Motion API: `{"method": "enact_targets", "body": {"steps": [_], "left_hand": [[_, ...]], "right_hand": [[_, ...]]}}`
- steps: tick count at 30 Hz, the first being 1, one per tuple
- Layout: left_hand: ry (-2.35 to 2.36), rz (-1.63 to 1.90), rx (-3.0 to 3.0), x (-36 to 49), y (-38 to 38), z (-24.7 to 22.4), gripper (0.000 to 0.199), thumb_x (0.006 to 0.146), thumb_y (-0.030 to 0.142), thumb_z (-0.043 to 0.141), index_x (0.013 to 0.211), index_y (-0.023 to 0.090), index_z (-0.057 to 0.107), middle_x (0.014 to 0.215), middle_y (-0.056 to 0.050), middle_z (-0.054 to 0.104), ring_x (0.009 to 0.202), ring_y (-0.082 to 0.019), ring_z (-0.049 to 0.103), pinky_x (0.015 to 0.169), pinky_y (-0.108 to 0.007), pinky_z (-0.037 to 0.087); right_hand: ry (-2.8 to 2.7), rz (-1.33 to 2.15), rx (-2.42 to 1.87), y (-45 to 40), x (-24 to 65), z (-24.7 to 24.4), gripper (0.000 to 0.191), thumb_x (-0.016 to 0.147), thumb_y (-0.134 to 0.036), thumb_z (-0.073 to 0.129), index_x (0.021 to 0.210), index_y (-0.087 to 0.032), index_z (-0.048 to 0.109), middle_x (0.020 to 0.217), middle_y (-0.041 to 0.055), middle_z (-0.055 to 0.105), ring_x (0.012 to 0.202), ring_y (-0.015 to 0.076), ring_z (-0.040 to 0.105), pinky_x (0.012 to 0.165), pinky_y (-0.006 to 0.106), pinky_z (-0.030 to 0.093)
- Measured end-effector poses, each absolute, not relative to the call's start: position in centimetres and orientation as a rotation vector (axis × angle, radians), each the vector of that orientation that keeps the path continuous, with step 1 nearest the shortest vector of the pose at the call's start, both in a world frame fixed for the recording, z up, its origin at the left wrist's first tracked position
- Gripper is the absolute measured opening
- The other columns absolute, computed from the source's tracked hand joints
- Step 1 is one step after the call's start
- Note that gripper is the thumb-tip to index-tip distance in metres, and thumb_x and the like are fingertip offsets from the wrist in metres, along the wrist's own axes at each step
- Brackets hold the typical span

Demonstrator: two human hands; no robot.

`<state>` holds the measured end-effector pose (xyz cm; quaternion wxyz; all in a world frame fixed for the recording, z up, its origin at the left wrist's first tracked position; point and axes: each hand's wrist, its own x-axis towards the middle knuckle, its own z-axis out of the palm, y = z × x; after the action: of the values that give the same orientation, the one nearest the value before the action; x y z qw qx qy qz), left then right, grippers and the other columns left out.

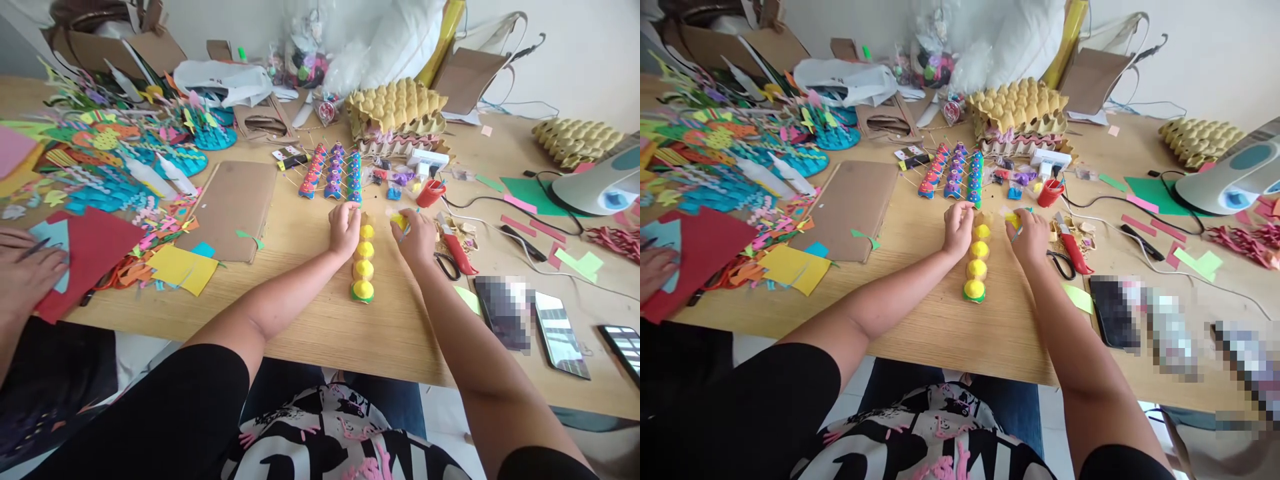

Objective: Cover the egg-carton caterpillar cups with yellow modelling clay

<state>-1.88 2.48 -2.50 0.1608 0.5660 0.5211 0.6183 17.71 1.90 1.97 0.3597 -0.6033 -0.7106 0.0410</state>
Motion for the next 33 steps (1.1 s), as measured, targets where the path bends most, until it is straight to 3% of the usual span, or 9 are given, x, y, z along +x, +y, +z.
{"method": "enact_targets", "body": {"steps": [5, 8, 14, 21, 33], "left_hand": [[1.514, 1.728, 1.622, -1.9, 2.4, -2.2, 0.011, 0.104, 0.027, 0.057, 0.111, 0.025, 0.065, 0.118, -0.008, 0.077, 0.12, -0.024, 0.067, 0.116, -0.042, 0.048], [1.523, 1.702, 1.644, -1.9, 2.3, -2.0, 0.011, 0.103, 0.026, 0.059, 0.111, 0.025, 0.066, 0.117, -0.007, 0.077, 0.12, -0.024, 0.067, 0.115, -0.042, 0.048], [1.551, 1.672, 1.689, -1.9, 1.8, -1.9, 0.011, 0.099, 0.026, 0.065, 0.109, 0.025, 0.069, 0.116, -0.007, 0.077, 0.12, -0.025, 0.066, 0.114, -0.043, 0.047], [1.455, 1.522, 2.081, -1.9, 1.9, 0.9, 0.019, 0.095, 0.028, 0.072, 0.114, 0.026, 0.072, 0.122, -0.007, 0.075, 0.126, -0.026, 0.065, 0.119, -0.044, 0.043], [1.406, 1.461, 2.116, -2.3, 3.9, 0.5, 0.02, 0.089, 0.035, 0.083, 0.107, 0.027, 0.08, 0.126, -0.009, 0.069, 0.134, -0.028, 0.06, 0.126, -0.046, 0.041]], "right_hand": [[-1.233, 0.832, -1.216, 2.8, 14.6, 0.5, 0.034, 0.085, -0.054, 0.07, 0.103, -0.026, 0.064, 0.096, 0.0017, 0.069, 0.085, 0.0185, 0.065, 0.086, 0.038, 0.059], [-1.113, 0.95, -1.151, 2.7, 14.1, 0.1, 0.034, 0.079, -0.05, 0.074, 0.101, -0.026, 0.063, 0.099, -0.0002, 0.071, 0.076, 0.0124, 0.058, 0.078, 0.03, 0.054], [-0.986, 1.146, -1.029, 2.6, 14.6, 0.6, 0.042, 0.075, -0.055, 0.074, 0.102, -0.024, 0.065, 0.078, -0.0027, 0.068, 0.063, 0.0109, 0.048, 0.058, 0.025, 0.038], [-1.014, 1.176, -1.03, 2.6, 14.3, 1.0, 0.058, 0.069, -0.074, 0.084, 0.092, -0.026, 0.061, 0.068, -0.0056, 0.062, 0.058, 0.0103, 0.047, 0.055, 0.025, 0.037], [-1.077, 1.122, -1.047, 2.9, 14.2, 0.4, 0.054, 0.079, -0.076, 0.077, 0.094, -0.025, 0.066, 0.07, -0.0049, 0.062, 0.061, 0.0115, 0.05, 0.058, 0.027, 0.041]]}}
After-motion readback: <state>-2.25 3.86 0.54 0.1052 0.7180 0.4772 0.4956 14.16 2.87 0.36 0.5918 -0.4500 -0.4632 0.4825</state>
